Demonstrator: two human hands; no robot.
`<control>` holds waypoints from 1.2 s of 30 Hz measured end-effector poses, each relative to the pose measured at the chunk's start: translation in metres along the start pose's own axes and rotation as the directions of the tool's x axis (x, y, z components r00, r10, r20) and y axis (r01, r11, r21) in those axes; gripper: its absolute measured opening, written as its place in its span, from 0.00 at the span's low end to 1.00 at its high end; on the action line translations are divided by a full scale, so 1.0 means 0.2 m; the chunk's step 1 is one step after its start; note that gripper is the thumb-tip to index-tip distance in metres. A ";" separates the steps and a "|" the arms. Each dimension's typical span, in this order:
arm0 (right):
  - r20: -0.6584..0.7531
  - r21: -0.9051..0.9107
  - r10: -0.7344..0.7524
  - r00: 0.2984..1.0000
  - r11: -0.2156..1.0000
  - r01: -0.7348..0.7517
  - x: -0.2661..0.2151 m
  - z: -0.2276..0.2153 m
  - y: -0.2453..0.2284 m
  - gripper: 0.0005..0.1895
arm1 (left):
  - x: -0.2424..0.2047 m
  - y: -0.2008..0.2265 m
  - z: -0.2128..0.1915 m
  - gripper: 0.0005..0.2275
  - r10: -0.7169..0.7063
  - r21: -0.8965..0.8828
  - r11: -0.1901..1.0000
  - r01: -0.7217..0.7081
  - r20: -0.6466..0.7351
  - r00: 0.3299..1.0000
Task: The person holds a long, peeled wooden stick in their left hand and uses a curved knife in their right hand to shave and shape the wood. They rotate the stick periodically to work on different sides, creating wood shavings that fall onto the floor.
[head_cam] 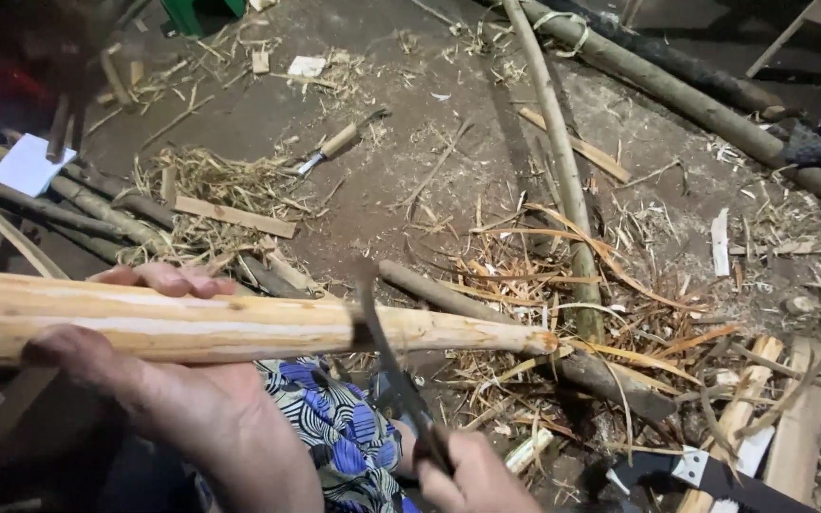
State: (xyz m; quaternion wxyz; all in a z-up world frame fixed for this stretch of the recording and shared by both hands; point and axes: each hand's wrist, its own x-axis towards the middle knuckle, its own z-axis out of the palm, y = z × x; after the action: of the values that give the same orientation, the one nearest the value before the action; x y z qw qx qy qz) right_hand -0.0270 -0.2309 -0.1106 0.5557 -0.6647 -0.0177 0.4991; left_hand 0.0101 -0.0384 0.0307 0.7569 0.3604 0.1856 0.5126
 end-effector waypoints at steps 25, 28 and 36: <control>-0.550 -0.130 0.203 0.810 0.937 -0.323 0.32 -0.45 0.49 0.13 | 0.05 -0.03 -0.04 0.26 0.014 -0.001 1.000 -0.014 0.073 0.997; -0.379 -0.177 0.133 0.916 0.961 -0.213 0.18 -0.20 0.23 0.10 | 0.02 -0.01 0.01 0.26 0.017 0.045 0.999 -0.019 0.041 0.999; -0.407 -0.069 0.313 0.858 0.926 -0.371 0.26 -0.36 0.31 0.22 | 0.03 -0.05 -0.08 0.19 0.189 0.166 0.964 -0.207 0.115 0.975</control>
State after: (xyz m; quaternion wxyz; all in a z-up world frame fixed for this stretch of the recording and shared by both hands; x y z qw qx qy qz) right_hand 0.0166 -0.2760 -0.1993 0.4005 -0.7813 0.1751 0.4456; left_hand 0.0079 -0.0291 0.0137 0.6750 0.4675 0.1560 0.5490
